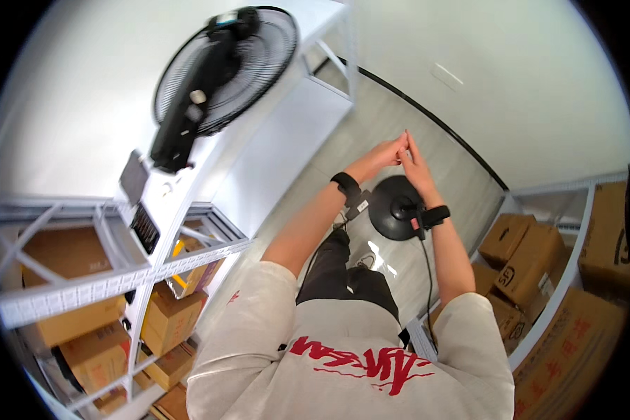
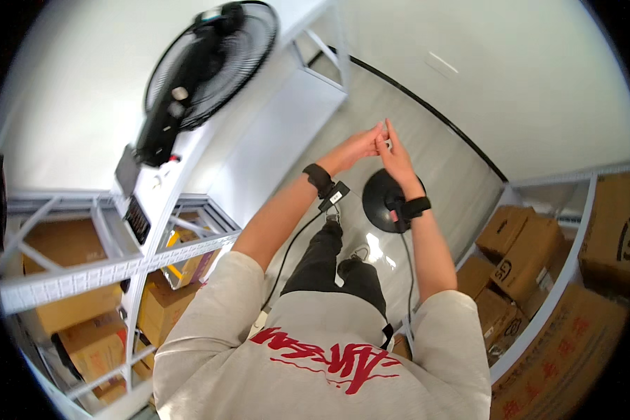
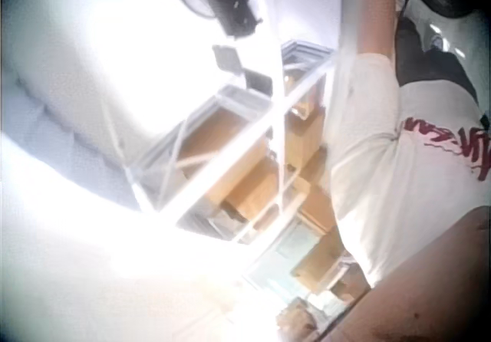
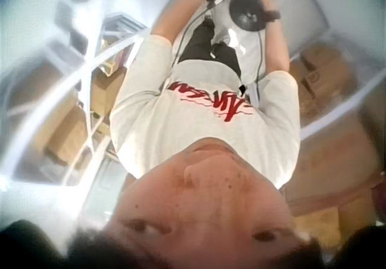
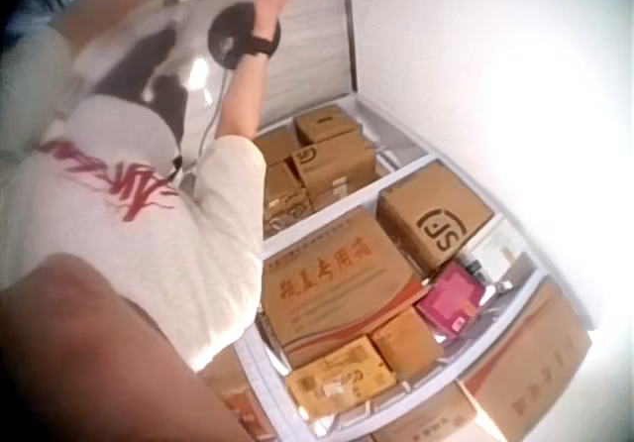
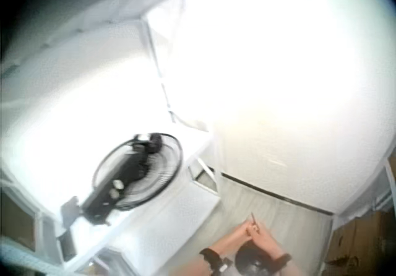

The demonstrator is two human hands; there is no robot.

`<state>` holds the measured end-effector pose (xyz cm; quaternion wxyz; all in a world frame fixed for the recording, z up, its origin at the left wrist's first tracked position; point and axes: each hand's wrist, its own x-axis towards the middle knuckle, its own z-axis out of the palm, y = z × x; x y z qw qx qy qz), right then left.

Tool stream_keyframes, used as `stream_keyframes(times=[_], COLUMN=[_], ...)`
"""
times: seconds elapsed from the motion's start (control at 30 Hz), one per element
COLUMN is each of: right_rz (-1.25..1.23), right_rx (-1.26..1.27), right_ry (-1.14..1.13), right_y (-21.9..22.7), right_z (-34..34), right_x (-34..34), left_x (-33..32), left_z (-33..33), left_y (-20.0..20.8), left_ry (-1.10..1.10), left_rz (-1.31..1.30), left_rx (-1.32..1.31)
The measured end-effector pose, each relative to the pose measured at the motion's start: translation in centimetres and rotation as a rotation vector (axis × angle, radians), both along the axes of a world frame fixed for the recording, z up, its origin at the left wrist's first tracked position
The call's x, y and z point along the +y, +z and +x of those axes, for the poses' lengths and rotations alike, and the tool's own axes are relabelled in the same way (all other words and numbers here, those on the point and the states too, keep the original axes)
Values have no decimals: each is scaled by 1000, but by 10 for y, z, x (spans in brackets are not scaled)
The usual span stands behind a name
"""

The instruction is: The person assembles a standing fan by attaching the motor housing to the base and tightening screws with a screwdriver. The person secures the fan head to the stand and adjusts the connection points.

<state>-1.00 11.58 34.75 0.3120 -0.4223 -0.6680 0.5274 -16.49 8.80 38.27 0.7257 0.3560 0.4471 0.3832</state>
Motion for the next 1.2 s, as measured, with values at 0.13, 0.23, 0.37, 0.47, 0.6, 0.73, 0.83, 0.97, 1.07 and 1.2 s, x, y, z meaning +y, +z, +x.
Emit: stream_keyframes(times=[0.13,0.23,0.37,0.47,0.6,0.73,0.83,0.97,1.07,1.2], right_rz=[60,204,552,414,304,-103,-373,-597,-734,-756], right_rx=[107,180,179,174,200,58,-20,6,43,97], right_ry=[150,224,321,292,328,314,348,366,349,289], right_y=[70,137,184,208,222,234,224,206,214,218], right_z=[-64,-133,-221,-265,-344,-408,-442,-452,-460,-468], right_x=[16,-3,-16,-13,-1,-9,-3,18,13,8], left_x=[-16,-30,-58,-87,-114,-133,-155,-161,-168,-166], left_z=[-59,-100,-173,-218,-280,-364,-401,-407,-408,-415], left_y=[88,133,180,229,286,294,282,261,251,244], left_ry=[91,315,468,441,511,511,448,318,258,263], left_rz=[134,273,373,409,427,360,185,11,34,91], left_rx=[194,86,-97,-32,282,524,701,727,675,626])
